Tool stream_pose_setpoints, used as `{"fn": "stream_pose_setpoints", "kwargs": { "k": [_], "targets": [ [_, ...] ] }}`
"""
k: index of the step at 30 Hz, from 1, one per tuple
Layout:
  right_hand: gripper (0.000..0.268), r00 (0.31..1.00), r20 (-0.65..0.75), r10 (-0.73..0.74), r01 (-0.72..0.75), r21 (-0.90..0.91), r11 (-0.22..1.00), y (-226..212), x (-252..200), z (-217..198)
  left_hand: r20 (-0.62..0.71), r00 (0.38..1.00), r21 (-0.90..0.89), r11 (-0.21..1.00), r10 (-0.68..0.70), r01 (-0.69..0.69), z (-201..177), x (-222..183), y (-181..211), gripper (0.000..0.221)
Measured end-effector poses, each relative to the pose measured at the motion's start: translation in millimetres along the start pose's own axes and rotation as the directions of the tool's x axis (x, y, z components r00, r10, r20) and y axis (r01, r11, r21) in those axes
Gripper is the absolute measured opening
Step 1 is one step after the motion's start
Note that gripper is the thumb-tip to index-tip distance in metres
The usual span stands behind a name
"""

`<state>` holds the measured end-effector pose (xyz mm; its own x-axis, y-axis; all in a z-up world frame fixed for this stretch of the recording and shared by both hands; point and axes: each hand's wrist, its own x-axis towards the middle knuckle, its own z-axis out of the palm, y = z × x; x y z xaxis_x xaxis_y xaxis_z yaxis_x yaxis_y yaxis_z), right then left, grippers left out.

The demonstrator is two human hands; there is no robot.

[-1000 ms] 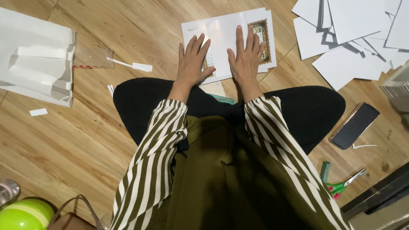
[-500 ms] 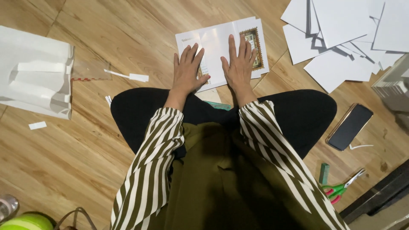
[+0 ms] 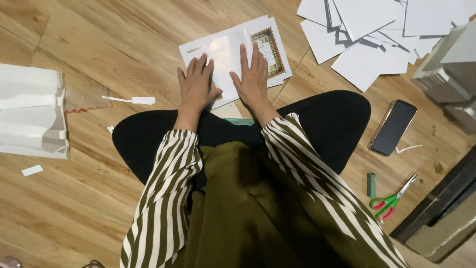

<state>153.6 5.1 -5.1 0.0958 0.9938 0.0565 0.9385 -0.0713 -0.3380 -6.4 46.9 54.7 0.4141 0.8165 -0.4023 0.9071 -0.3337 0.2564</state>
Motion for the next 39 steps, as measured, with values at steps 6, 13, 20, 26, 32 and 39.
{"fn": "stream_pose_setpoints", "kwargs": {
  "k": [6,13,20,26,32,39],
  "targets": [
    [0.062,0.996,0.072,-0.06,0.071,-0.164,0.984,6,1,-13,0.004,0.998,-0.025,0.997,-0.067,0.067,2,2,4,0.078],
    [0.06,0.99,0.111,-0.088,0.099,-0.098,0.99,12,1,-9,-0.091,0.996,-0.082,0.997,-0.014,0.007,18,0,-12,0.078],
    [0.057,0.99,0.096,-0.098,0.109,-0.116,0.987,10,2,-10,-0.267,0.96,-0.055,0.993,0.087,-0.106,35,3,-25,0.081],
    [0.056,0.991,0.087,-0.102,0.11,-0.094,0.99,11,1,-11,-0.278,0.955,-0.07,0.99,0.101,-0.125,38,3,-26,0.081],
    [0.057,0.989,0.101,-0.105,0.115,-0.096,0.989,11,2,-12,-0.281,0.955,-0.099,0.987,0.092,-0.125,38,2,-27,0.08],
    [0.06,0.988,0.126,-0.087,0.104,-0.139,0.985,10,3,-12,-0.274,0.956,-0.07,0.989,0.106,-0.13,35,4,-25,0.081]
  ]
}}
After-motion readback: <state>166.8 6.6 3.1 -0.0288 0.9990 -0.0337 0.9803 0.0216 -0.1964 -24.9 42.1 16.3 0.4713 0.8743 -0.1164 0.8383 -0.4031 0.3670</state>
